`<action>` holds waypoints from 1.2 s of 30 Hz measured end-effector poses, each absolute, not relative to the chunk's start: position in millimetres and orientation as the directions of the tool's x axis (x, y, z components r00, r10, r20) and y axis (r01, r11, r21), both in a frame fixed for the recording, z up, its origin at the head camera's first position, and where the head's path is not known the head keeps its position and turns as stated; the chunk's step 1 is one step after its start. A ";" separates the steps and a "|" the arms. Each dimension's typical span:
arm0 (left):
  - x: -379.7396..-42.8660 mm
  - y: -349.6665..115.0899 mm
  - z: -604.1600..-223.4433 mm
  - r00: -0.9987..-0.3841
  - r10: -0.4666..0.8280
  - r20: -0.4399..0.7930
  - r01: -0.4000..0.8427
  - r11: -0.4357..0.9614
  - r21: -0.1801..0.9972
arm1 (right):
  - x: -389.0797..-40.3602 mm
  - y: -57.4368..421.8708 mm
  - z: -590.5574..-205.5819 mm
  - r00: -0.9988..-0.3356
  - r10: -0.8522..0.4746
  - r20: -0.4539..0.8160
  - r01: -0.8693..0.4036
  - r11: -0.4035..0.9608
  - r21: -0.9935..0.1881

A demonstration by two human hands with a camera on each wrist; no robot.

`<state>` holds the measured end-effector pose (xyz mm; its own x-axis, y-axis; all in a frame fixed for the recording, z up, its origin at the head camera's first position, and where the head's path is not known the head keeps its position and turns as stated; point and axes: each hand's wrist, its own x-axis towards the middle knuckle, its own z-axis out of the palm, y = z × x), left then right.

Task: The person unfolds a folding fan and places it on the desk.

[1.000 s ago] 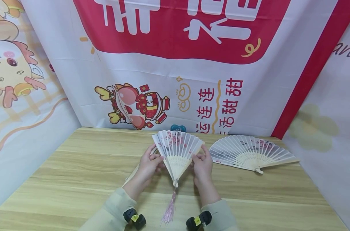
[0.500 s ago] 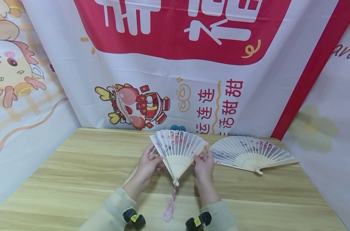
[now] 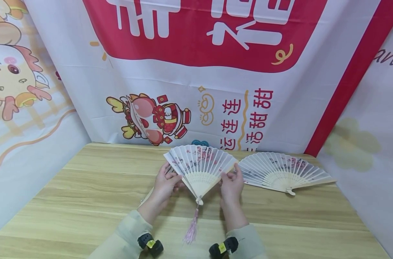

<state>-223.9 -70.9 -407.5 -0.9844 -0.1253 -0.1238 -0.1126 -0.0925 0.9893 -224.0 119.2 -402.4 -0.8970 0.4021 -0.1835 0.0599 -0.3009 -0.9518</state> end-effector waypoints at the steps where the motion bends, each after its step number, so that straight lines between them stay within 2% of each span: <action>1: -223.9 -70.9 -407.4 -0.984 -0.126 -0.124 -0.112 -0.097 0.989 | -224.3 119.6 -402.3 -0.895 0.406 -0.184 0.059 -0.300 -0.952; 13: -223.4 -71.2 -405.8 -0.981 -0.135 -0.140 -0.128 -0.099 0.987 | -225.1 123.5 -402.4 -0.883 0.434 -0.177 0.042 -0.303 -0.952; 21: -223.7 -71.7 -405.3 -0.977 -0.167 -0.130 -0.105 -0.154 0.982 | -224.6 123.3 -402.2 -0.875 0.456 -0.160 0.002 -0.328 -0.945; 36: -224.1 -72.8 -407.4 -0.972 -0.183 -0.147 -0.105 -0.220 0.970 | -226.5 125.5 -402.4 -0.859 0.477 -0.185 0.005 -0.354 -0.935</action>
